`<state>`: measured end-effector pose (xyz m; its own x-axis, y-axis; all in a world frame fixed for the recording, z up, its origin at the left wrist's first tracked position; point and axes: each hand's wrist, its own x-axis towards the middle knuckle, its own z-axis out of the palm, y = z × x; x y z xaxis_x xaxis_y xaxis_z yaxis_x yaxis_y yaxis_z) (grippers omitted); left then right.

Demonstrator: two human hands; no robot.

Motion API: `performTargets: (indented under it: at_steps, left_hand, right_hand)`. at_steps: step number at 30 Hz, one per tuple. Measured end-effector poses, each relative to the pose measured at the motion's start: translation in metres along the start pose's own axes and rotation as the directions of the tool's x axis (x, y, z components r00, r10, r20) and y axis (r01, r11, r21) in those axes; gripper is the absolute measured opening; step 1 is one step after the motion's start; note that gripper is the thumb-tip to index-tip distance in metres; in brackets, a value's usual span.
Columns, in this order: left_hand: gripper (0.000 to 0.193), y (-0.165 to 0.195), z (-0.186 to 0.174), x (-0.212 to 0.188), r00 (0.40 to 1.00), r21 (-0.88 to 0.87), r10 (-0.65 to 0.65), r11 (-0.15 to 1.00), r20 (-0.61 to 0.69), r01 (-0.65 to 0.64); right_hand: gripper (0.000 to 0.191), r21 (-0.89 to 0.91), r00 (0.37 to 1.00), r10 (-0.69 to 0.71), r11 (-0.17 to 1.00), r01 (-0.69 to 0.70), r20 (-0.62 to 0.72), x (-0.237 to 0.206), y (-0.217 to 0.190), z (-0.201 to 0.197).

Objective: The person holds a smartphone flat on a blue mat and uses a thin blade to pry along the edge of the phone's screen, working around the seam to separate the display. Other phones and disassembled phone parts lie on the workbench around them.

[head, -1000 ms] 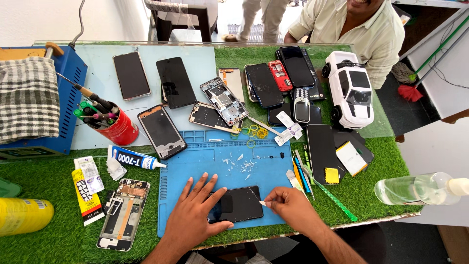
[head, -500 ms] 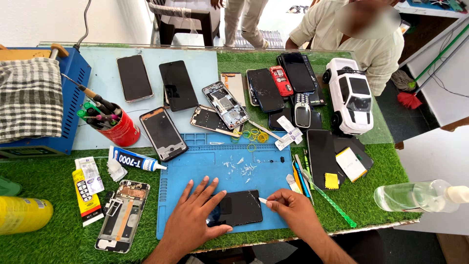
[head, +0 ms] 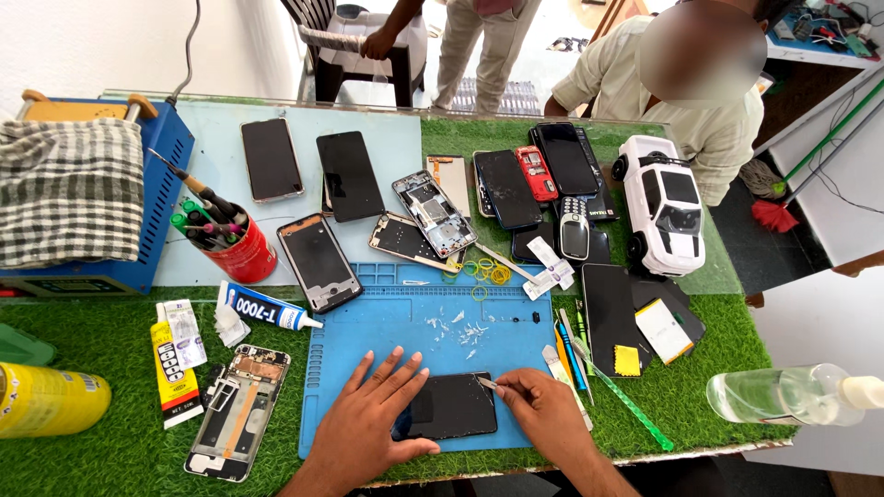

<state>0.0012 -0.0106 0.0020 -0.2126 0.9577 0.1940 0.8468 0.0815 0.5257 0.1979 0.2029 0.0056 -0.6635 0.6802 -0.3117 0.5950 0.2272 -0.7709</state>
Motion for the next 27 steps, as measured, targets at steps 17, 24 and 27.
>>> performTargets:
  at_steps: [17,24,27]
  left_hand:
    - [0.075,-0.042,0.052,-0.010,0.940,0.581,0.305,0.797,-0.151,-0.165]
    - [0.083,-0.047,0.061,-0.019,0.990,0.085,0.139,0.987,0.021,-0.140]
    - [0.075,-0.047,0.058,-0.020,0.989,0.043,0.144,0.989,-0.025,-0.143]
  right_hand:
    - [0.021,-0.206,0.994,-0.036,0.977,0.057,0.102,0.018,0.026,0.005]
    - [0.022,-0.172,0.989,-0.147,0.974,0.148,0.018,0.012,0.047,0.010]
    - [0.020,-0.111,0.993,-0.117,0.987,0.116,-0.001,0.010,0.050,0.014]
